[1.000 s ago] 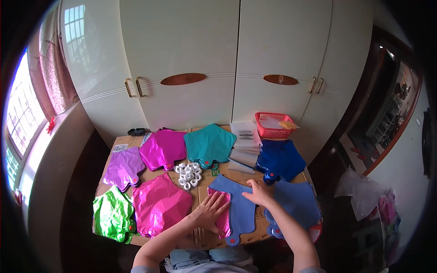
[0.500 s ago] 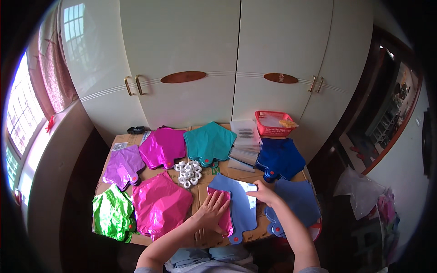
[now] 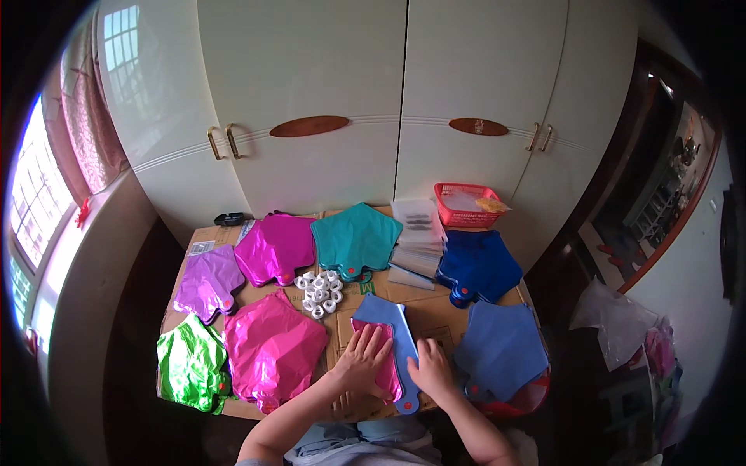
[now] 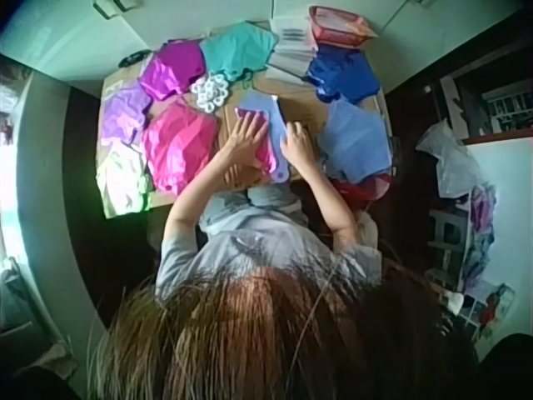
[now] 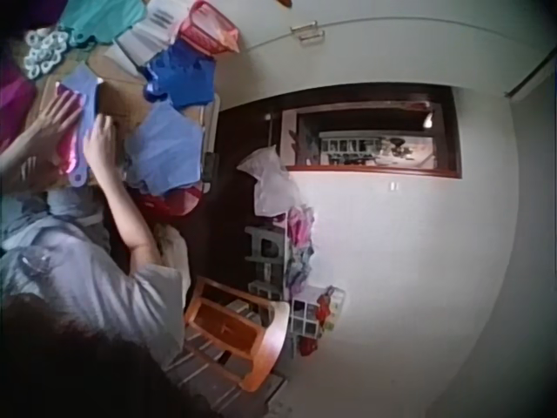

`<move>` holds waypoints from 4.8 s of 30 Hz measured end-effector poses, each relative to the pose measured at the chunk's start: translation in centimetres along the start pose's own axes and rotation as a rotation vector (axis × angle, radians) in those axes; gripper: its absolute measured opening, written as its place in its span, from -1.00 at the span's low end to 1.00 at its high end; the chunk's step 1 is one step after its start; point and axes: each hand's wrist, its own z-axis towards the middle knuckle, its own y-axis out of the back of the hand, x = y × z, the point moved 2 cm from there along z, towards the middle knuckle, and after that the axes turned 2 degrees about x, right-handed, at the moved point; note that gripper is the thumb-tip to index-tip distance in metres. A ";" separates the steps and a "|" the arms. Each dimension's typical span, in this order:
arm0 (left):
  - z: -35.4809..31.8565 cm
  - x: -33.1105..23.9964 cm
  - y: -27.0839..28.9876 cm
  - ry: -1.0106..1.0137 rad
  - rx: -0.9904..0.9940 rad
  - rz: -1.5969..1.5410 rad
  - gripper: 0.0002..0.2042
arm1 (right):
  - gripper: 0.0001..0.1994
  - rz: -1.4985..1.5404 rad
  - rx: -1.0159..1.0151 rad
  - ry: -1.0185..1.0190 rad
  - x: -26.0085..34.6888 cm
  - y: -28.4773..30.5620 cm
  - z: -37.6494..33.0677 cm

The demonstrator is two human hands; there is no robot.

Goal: Folding colored plastic sheets and inserting them into clear packaging sleeves with cardboard backing.

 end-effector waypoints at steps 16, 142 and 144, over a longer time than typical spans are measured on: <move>0.9 3.2 -1.0 0.036 -0.045 -0.413 -0.45 | -0.53 -0.263 -0.125 0.270 3.2 -3.4 -2.8; 4.2 1.2 0.4 -0.021 0.123 -0.228 -0.62 | -0.60 -0.141 0.017 0.413 1.9 -2.4 -3.9; 2.8 -0.9 -0.2 -0.175 0.016 -0.373 -0.55 | -0.61 -0.133 0.050 0.395 1.8 -2.5 -3.9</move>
